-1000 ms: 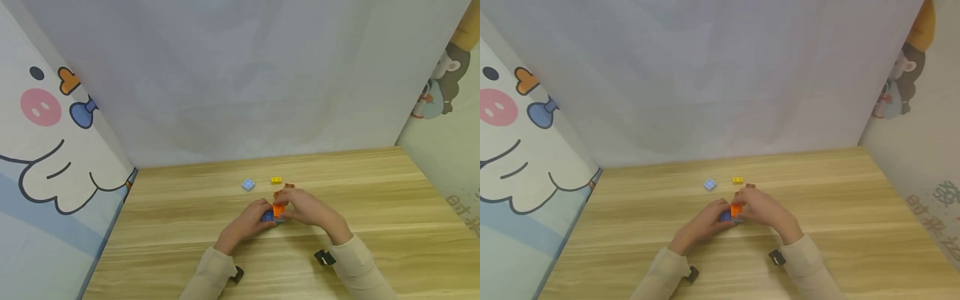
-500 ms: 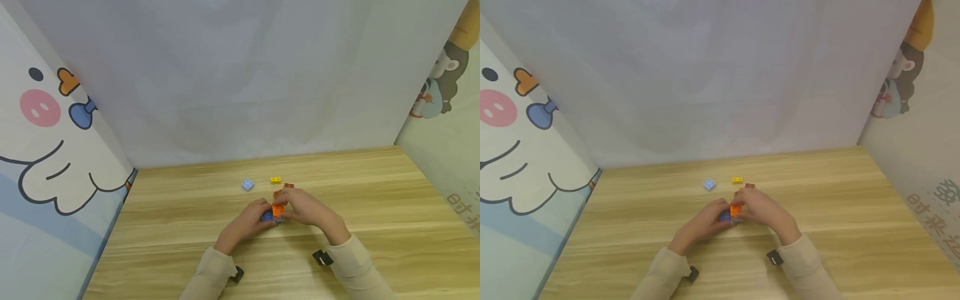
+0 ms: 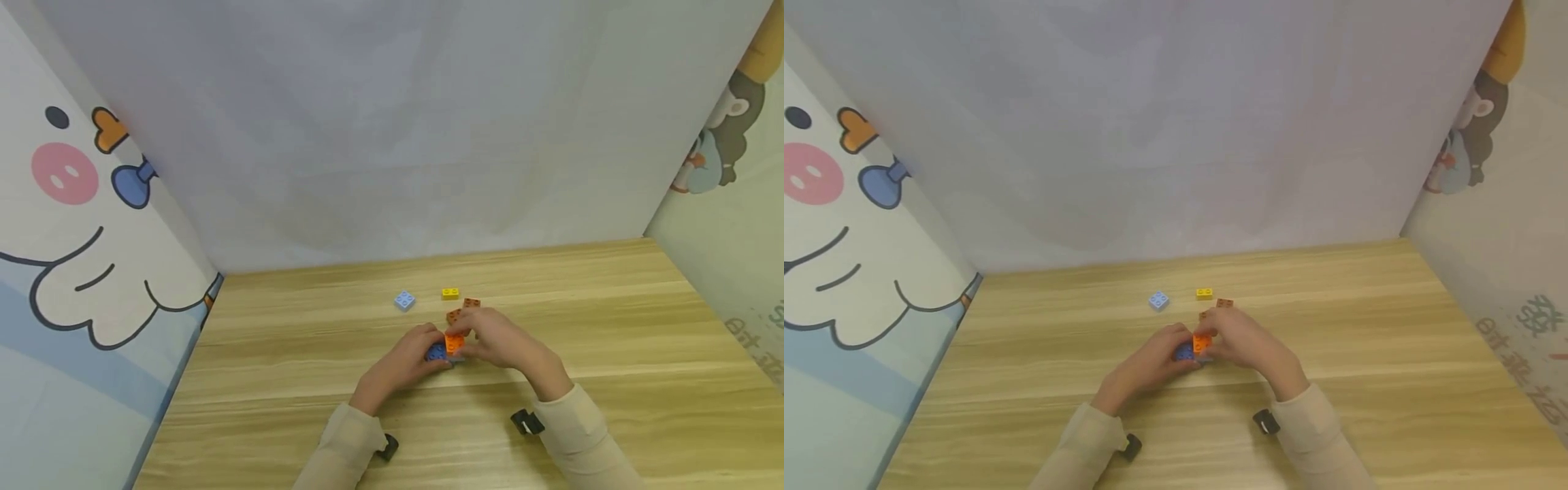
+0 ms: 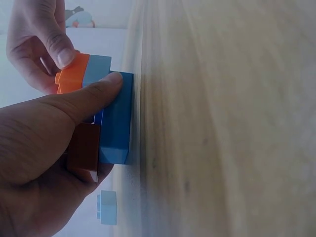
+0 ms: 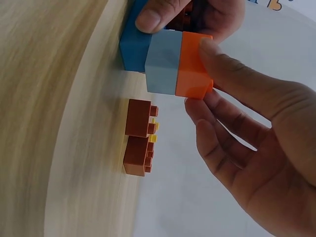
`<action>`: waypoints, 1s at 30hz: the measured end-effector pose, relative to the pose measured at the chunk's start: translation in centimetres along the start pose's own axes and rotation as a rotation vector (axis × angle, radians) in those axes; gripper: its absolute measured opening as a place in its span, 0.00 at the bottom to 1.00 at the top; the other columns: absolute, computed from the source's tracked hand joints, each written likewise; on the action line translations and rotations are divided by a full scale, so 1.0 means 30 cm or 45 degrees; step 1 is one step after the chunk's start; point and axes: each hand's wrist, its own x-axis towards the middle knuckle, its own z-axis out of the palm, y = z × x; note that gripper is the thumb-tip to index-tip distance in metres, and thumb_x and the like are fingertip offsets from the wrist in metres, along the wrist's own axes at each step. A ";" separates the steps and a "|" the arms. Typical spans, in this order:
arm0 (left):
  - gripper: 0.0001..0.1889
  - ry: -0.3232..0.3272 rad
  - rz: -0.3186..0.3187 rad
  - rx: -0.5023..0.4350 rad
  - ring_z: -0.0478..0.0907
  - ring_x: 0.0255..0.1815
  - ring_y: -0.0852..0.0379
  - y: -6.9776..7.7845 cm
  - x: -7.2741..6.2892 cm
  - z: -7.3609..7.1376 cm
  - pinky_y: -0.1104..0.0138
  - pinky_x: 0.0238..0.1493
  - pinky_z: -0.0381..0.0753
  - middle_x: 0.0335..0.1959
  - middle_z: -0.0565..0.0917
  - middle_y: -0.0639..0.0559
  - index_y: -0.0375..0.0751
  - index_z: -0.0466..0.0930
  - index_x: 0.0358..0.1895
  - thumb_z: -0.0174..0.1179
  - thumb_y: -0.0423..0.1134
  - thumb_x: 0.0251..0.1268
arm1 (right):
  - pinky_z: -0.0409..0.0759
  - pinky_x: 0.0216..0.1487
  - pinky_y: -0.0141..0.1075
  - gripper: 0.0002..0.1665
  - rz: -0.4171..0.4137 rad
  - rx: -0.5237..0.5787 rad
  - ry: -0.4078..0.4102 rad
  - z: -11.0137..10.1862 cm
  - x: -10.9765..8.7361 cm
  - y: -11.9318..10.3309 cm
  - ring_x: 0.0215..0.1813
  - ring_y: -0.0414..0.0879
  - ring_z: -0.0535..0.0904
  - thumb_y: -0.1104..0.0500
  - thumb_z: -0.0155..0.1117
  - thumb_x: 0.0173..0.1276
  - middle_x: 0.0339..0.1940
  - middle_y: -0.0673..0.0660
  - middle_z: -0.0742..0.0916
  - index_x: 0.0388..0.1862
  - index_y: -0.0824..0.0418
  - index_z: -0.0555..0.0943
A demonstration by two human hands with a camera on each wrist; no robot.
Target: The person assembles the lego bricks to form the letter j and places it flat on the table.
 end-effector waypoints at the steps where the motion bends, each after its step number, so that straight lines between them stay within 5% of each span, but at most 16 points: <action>1: 0.20 0.001 -0.002 -0.001 0.73 0.45 0.61 0.000 0.000 -0.001 0.69 0.52 0.77 0.51 0.81 0.51 0.40 0.81 0.58 0.64 0.48 0.72 | 0.82 0.57 0.47 0.17 0.000 0.007 0.001 0.001 0.002 0.001 0.53 0.50 0.84 0.58 0.75 0.64 0.52 0.54 0.90 0.52 0.59 0.88; 26: 0.18 -0.008 -0.014 0.003 0.72 0.43 0.63 -0.013 0.015 0.004 0.71 0.49 0.75 0.49 0.81 0.52 0.41 0.81 0.56 0.64 0.49 0.72 | 0.82 0.60 0.50 0.18 -0.036 0.029 -0.059 -0.009 0.020 0.039 0.58 0.54 0.84 0.55 0.74 0.66 0.56 0.57 0.89 0.52 0.60 0.88; 30: 0.19 -0.014 -0.025 0.019 0.74 0.46 0.62 -0.011 0.022 0.002 0.69 0.53 0.77 0.50 0.81 0.52 0.41 0.81 0.56 0.64 0.49 0.72 | 0.77 0.68 0.54 0.15 -0.035 0.098 -0.028 -0.017 0.031 0.064 0.63 0.57 0.83 0.55 0.68 0.71 0.57 0.60 0.89 0.52 0.61 0.88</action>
